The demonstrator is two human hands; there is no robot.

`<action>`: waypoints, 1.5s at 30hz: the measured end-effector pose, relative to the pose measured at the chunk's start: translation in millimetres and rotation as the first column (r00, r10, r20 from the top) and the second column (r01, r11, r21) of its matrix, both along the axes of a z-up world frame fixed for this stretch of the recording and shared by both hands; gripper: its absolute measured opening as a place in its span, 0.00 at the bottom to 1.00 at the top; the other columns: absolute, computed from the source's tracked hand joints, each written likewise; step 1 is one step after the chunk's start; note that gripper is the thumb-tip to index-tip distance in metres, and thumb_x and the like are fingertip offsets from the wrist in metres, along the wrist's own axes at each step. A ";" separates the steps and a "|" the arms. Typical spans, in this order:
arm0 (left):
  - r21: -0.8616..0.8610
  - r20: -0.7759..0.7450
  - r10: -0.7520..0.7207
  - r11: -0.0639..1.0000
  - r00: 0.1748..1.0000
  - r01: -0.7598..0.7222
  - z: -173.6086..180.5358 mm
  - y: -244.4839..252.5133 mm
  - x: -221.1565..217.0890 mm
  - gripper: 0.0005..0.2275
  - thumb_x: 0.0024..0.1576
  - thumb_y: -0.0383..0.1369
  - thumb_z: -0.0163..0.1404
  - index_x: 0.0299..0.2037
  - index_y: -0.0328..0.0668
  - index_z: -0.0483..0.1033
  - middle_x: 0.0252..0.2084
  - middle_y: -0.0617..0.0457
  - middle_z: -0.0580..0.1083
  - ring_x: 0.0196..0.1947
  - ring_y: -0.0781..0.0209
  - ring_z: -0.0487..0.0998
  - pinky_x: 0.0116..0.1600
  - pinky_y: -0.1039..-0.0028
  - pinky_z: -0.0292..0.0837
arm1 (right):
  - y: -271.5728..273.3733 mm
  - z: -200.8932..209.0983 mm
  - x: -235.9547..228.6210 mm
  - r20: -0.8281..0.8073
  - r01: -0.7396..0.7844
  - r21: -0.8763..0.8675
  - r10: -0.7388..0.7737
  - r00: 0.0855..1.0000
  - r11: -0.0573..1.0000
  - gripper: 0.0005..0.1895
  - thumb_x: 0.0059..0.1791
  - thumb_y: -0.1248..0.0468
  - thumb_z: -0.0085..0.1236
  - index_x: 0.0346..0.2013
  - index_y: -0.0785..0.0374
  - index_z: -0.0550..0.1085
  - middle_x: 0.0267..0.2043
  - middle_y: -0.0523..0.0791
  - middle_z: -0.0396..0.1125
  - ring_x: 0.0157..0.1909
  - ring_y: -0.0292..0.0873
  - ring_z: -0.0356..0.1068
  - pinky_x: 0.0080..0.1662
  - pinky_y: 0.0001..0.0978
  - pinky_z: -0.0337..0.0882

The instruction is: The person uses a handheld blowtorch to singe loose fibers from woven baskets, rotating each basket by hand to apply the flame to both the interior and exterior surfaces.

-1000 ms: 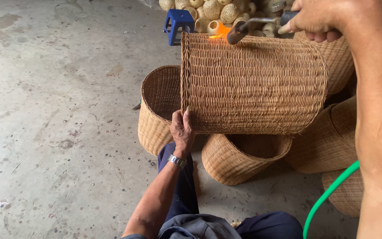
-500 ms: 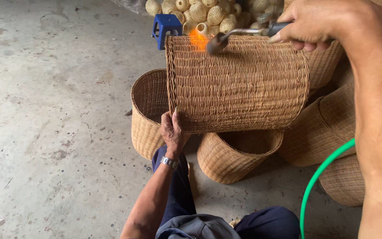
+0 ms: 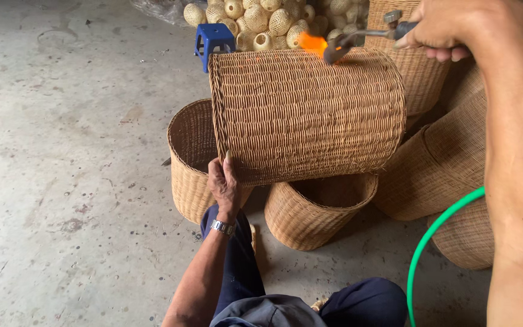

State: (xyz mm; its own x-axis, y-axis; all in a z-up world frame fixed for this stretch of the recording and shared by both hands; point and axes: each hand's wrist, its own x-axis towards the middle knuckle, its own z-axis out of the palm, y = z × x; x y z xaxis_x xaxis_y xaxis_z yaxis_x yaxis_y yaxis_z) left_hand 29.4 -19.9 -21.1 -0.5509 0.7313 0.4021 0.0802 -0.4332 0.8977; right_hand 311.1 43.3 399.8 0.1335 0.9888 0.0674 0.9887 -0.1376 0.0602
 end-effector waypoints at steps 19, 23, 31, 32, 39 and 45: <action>-0.060 -0.006 0.021 0.998 1.000 -0.021 11.8 17.8 -11.5 0.14 0.69 0.39 0.47 0.37 0.36 0.69 0.28 0.57 0.67 0.28 0.70 0.64 0.32 0.75 0.62 | -99.4 -34.3 111.6 0.343 0.129 0.085 -0.150 0.927 0.988 0.18 0.58 0.52 0.60 0.39 0.65 0.81 0.19 0.49 0.68 0.13 0.42 0.67 0.19 0.29 0.64; 0.024 0.045 0.000 1.000 0.999 -0.001 13.5 38.0 -18.5 0.15 0.70 0.39 0.47 0.33 0.38 0.67 0.29 0.58 0.68 0.26 0.71 0.62 0.30 0.76 0.59 | -124.7 -52.9 127.5 -0.012 0.177 0.025 -0.177 0.984 0.984 0.15 0.52 0.53 0.63 0.48 0.57 0.81 0.18 0.46 0.67 0.14 0.40 0.66 0.19 0.35 0.65; -0.011 0.023 -0.002 1.000 1.000 0.002 59.0 69.7 -35.2 0.16 0.67 0.41 0.49 0.30 0.39 0.68 0.24 0.60 0.65 0.23 0.73 0.60 0.28 0.77 0.58 | -168.7 -76.4 112.5 0.020 0.190 -0.059 -0.189 0.982 0.980 0.23 0.53 0.51 0.59 0.62 0.52 0.74 0.17 0.45 0.65 0.13 0.39 0.63 0.18 0.32 0.60; -0.022 -0.036 0.039 0.999 0.999 -0.040 63.3 70.4 -35.8 0.17 0.68 0.41 0.51 0.30 0.38 0.69 0.24 0.60 0.63 0.25 0.73 0.60 0.29 0.77 0.58 | -173.3 -80.4 105.9 0.057 0.220 -0.033 -0.218 0.974 0.975 0.19 0.55 0.50 0.57 0.57 0.54 0.77 0.17 0.46 0.65 0.14 0.39 0.60 0.20 0.33 0.58; -0.017 0.070 -0.102 0.995 0.992 0.103 74.1 79.9 -31.1 0.19 0.67 0.42 0.53 0.29 0.35 0.68 0.25 0.61 0.62 0.26 0.71 0.57 0.30 0.73 0.54 | -196.0 -114.5 57.3 -0.462 0.037 -0.032 -0.047 0.886 0.999 0.18 0.51 0.52 0.55 0.51 0.55 0.76 0.16 0.41 0.66 0.14 0.38 0.62 0.18 0.34 0.63; -0.044 0.040 -0.122 0.991 0.992 0.124 79.1 82.6 -27.7 0.15 0.65 0.42 0.53 0.35 0.36 0.74 0.27 0.61 0.69 0.28 0.73 0.63 0.33 0.77 0.62 | -208.6 -147.5 20.0 -0.325 0.006 0.199 0.061 0.944 0.980 0.15 0.54 0.57 0.56 0.51 0.61 0.76 0.18 0.48 0.68 0.17 0.41 0.66 0.21 0.37 0.63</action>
State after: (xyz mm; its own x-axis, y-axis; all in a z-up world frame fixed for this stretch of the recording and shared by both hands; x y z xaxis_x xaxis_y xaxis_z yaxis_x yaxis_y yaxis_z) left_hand 1.7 62.7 58.0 -0.4694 0.8116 0.3477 -0.0045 -0.3960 0.9182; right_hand 331.1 -165.3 252.3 0.1539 0.9643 0.2155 0.9521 -0.0864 -0.2932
